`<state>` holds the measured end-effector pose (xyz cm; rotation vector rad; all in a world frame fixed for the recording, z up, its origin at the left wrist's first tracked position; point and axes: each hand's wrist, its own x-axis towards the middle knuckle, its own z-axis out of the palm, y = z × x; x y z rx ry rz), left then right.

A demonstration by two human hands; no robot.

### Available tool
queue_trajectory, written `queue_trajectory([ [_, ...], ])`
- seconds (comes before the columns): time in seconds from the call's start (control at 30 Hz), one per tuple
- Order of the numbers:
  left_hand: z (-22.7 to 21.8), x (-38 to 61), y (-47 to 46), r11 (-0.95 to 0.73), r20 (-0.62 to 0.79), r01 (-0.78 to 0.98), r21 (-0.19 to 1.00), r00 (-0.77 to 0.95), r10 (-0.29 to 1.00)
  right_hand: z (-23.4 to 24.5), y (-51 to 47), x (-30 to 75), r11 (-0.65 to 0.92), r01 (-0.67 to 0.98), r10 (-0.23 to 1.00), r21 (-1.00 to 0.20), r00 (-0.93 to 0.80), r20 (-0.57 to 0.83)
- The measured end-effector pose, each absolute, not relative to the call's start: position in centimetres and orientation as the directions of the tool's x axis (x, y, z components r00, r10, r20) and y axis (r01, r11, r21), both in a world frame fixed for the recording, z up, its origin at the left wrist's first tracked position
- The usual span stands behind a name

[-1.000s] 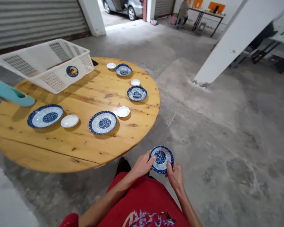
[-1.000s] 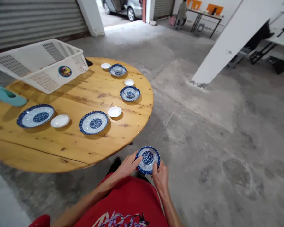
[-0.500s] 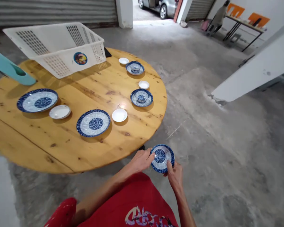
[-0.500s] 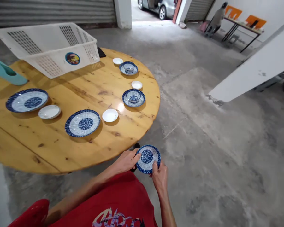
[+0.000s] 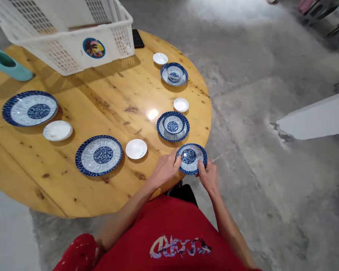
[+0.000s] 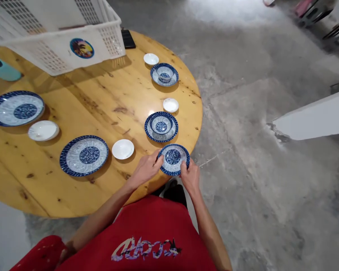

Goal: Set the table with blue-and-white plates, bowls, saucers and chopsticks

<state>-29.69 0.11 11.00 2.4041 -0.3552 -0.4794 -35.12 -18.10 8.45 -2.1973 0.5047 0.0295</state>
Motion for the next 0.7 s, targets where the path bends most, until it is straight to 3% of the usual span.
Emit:
queue_trajectory([
  [0.13,11.5,-25.6,-0.1,-0.839,-0.216,-0.088,0.538,0.947,-0.238,8.7,-18.4,-28.5,-0.738,-0.202,-0.23,-0.643,0.972,-0.042],
  [0.33,10.0,-20.3,-0.6,-0.908,-0.252,0.077,0.411,0.967,-0.032,7.8,-18.3,-19.8,-0.885,-0.045,-0.02,-0.463,0.998,-0.06],
  [0.53,8.4,-17.4,-0.9,-0.922,-0.332,0.221,0.319,0.937,0.11,6.8,-17.9,-14.5,-0.947,0.083,0.153,-0.312,0.966,-0.207],
  [0.7,7.6,-16.7,-1.3,-0.924,-0.363,0.275,0.267,0.917,0.168,6.7,-18.1,-12.7,-0.967,0.156,0.216,-0.201,0.921,-0.325],
])
